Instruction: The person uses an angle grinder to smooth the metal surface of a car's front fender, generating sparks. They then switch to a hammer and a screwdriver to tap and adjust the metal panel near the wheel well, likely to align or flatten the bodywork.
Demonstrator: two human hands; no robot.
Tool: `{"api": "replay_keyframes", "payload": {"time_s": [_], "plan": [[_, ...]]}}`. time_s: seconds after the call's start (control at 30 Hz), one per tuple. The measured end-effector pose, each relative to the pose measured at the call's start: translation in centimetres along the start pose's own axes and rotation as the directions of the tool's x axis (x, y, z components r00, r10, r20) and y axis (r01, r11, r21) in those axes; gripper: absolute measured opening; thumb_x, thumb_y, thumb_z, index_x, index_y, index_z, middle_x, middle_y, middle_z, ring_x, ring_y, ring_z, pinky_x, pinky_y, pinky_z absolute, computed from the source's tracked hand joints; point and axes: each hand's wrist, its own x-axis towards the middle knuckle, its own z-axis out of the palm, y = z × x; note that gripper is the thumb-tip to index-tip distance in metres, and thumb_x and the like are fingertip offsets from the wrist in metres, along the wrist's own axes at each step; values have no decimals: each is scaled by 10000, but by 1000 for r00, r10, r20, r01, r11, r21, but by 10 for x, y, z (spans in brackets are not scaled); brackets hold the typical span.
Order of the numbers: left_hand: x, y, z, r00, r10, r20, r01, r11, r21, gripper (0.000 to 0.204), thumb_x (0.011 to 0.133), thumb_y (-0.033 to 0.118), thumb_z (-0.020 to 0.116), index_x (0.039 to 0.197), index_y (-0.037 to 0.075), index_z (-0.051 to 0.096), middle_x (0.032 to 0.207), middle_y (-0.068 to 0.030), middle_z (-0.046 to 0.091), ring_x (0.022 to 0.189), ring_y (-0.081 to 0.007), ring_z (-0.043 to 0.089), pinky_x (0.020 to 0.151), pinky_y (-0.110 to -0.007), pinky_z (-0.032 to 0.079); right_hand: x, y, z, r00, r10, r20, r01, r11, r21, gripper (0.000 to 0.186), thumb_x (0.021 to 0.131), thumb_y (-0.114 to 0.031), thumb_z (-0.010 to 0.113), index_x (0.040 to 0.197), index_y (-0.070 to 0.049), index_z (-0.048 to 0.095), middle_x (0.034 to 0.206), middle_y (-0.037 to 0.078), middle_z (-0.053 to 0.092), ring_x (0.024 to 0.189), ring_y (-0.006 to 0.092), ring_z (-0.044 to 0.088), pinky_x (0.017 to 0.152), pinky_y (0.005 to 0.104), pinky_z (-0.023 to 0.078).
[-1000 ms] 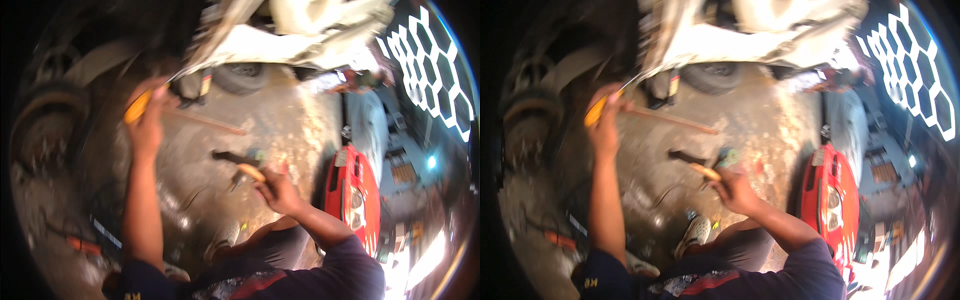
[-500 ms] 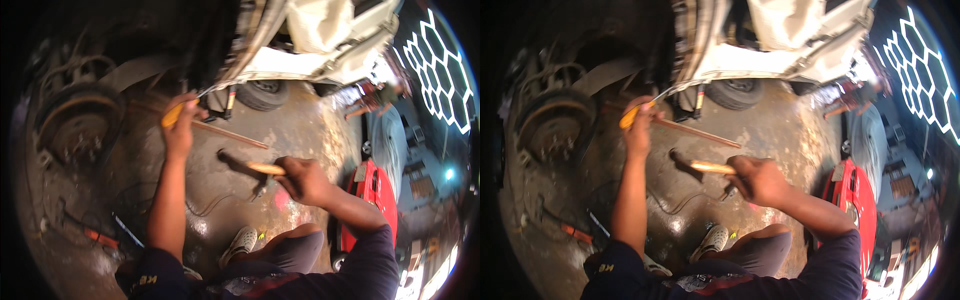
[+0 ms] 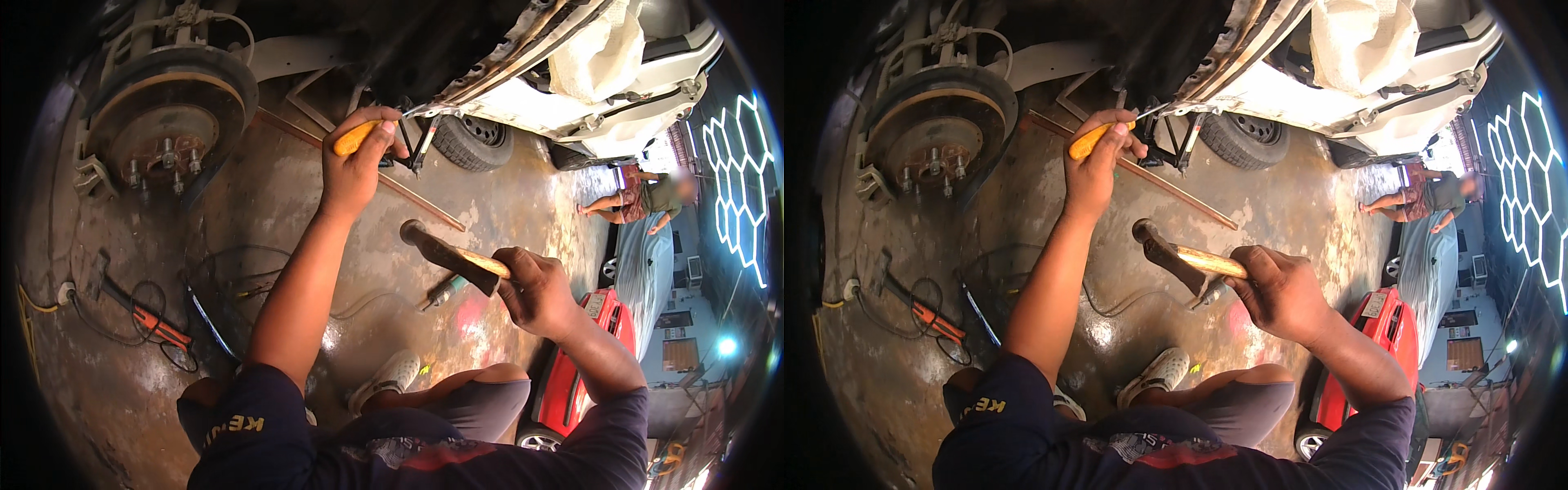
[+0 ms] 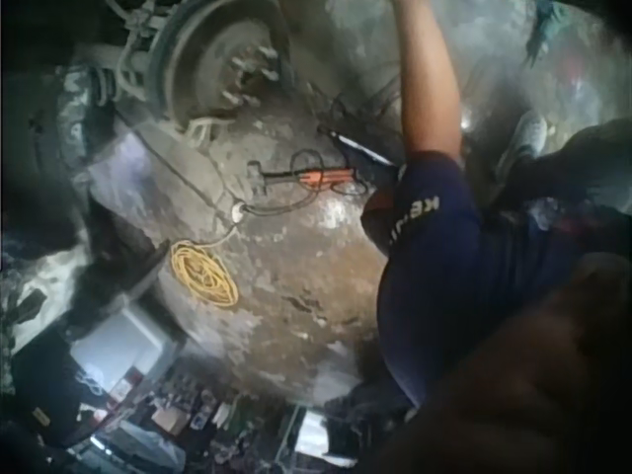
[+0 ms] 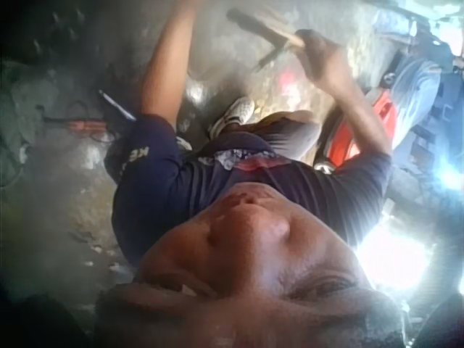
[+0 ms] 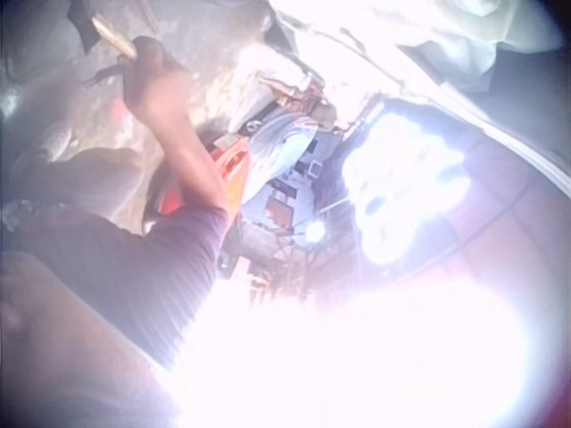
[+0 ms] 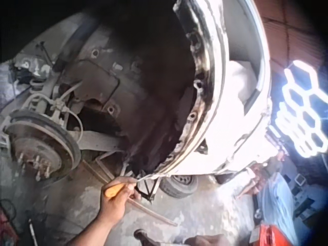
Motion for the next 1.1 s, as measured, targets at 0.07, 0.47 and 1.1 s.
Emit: {"api": "replay_keyframes", "payload": {"time_s": [0.07,0.47,1.1], "plan": [[2,1,0,1000,-11,-7,11,1000,2,234,1072,177,629,1188,-14,697,820,-47,680,794,-150,708,777,-285,564,-1,0,0,1000,19,-2,-19,1000,6,286,943,-158,777,1165,-56,628,910,165,704,772,400,712,649,458,560],[1,0,2,1000,-15,-9,15,1000,-5,200,1069,140,614,1163,-14,698,977,-55,696,798,-144,716,770,-282,570,6,-2,-2,1000,26,1,-26,1000,8,296,939,-152,777,1178,-59,631,904,170,713,790,412,719,661,456,568],[7,-20,7,979,205,-17,-171,855,490,161,1056,108,635,1171,7,687,1003,-73,723,955,-147,693,853,-298,558,109,-102,-88,944,-273,185,323,655,-683,576,888,-156,651,1460,-139,592,882,78,633,731,274,721,551,366,593]]}}
